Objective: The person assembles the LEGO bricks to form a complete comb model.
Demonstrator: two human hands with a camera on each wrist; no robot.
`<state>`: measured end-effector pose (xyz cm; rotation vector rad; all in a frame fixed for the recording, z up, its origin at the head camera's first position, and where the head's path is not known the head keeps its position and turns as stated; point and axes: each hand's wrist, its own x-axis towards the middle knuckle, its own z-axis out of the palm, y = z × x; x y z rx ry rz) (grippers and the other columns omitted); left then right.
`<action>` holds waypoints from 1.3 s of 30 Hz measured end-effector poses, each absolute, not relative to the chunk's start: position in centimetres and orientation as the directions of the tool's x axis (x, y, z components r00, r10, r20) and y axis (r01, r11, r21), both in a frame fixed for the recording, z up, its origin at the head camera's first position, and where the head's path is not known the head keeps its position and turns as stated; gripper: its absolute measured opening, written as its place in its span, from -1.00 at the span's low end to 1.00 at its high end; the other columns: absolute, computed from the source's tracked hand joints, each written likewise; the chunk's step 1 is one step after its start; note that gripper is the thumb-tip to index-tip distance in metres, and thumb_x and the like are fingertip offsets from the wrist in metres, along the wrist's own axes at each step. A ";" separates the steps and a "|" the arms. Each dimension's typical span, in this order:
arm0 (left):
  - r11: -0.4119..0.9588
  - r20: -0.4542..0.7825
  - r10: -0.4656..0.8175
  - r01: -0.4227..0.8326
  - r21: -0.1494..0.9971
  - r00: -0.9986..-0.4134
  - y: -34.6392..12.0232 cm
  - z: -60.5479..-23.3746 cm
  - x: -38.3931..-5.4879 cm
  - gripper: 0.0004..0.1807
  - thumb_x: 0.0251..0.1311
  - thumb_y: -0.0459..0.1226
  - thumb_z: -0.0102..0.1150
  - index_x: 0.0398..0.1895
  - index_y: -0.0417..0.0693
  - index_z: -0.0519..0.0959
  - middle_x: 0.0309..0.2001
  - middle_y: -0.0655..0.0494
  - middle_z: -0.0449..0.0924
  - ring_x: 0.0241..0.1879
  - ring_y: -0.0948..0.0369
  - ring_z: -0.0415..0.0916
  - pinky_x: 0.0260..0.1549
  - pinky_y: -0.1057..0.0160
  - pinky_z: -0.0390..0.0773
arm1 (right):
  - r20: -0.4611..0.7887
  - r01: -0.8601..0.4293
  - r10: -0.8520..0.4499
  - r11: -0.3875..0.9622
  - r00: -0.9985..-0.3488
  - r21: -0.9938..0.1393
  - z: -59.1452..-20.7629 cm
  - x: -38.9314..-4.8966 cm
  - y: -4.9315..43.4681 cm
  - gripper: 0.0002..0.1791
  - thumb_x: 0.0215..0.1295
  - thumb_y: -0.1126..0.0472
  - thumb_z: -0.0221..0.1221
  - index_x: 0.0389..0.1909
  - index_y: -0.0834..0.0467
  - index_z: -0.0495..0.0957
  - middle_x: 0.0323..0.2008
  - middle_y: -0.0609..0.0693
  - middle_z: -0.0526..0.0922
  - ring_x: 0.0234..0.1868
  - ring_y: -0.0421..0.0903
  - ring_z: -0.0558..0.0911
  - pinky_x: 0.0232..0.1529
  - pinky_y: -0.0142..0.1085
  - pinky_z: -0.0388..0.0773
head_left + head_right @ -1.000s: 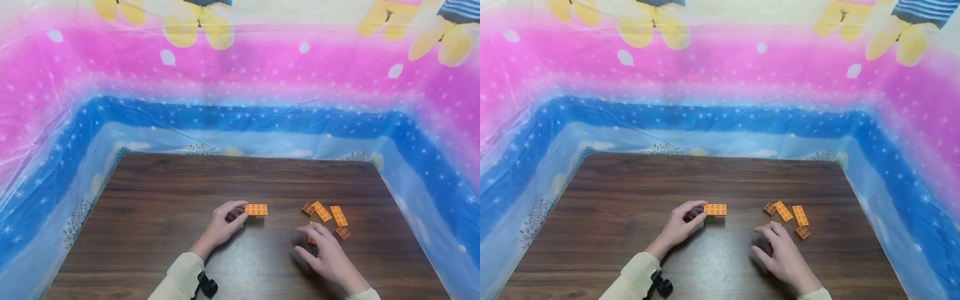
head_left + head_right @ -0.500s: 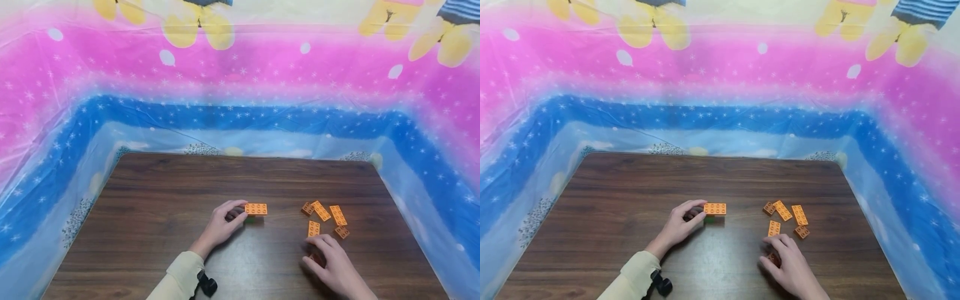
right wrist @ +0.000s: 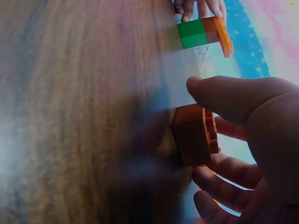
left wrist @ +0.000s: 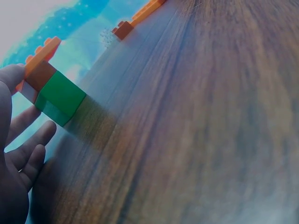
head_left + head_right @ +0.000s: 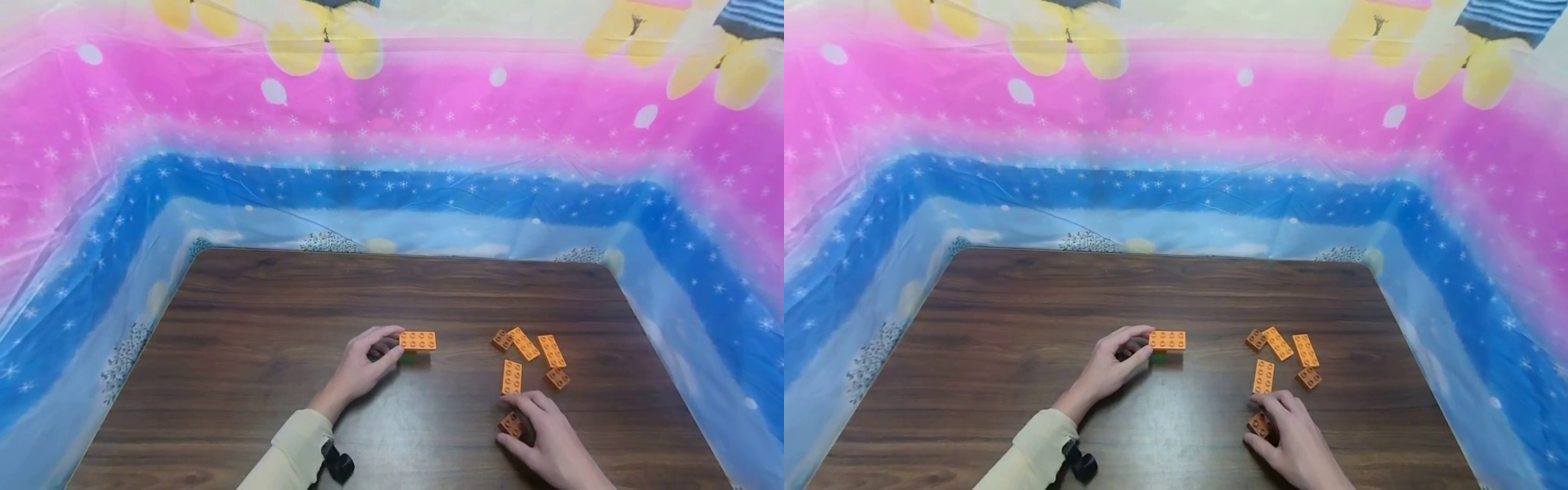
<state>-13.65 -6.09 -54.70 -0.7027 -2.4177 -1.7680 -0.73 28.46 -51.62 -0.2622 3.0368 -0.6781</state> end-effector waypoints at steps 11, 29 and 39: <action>0.244 0.286 0.322 0.371 0.896 -0.902 -6.2 -54.6 -13.6 -0.63 0.44 -0.18 0.33 0.26 0.06 0.66 0.05 0.21 0.69 -0.17 0.22 0.68 -0.16 0.24 0.68 | -0.072 -0.118 -0.161 0.904 -0.984 -0.412 -51.9 -0.7 29.1 -0.49 0.14 -0.01 0.56 0.12 -0.21 0.65 -0.09 -0.30 0.60 -0.04 -0.24 0.55 -0.08 -0.15 0.57; 0.242 0.292 0.331 0.380 0.893 -0.897 -6.2 -54.7 -13.5 -0.62 0.45 -0.18 0.31 0.27 0.00 0.65 0.07 0.20 0.69 -0.16 0.18 0.68 -0.15 0.22 0.68 | -0.120 -0.067 -0.126 0.911 -0.985 -0.407 -52.1 -0.5 29.3 -0.64 0.13 -0.01 0.56 -0.07 -0.12 0.71 -0.19 -0.30 0.60 -0.10 -0.23 0.55 -0.10 -0.17 0.58; 0.240 0.293 0.332 0.381 0.893 -0.896 -6.2 -54.6 -13.5 -0.63 0.45 -0.19 0.32 0.27 0.04 0.66 0.07 0.19 0.69 -0.15 0.17 0.69 -0.15 0.22 0.68 | -0.117 -0.069 -0.130 0.904 -0.985 -0.421 -52.0 -0.6 29.2 -0.67 0.16 -0.08 0.53 -0.10 -0.16 0.69 -0.18 -0.30 0.61 -0.09 -0.23 0.56 -0.08 -0.14 0.59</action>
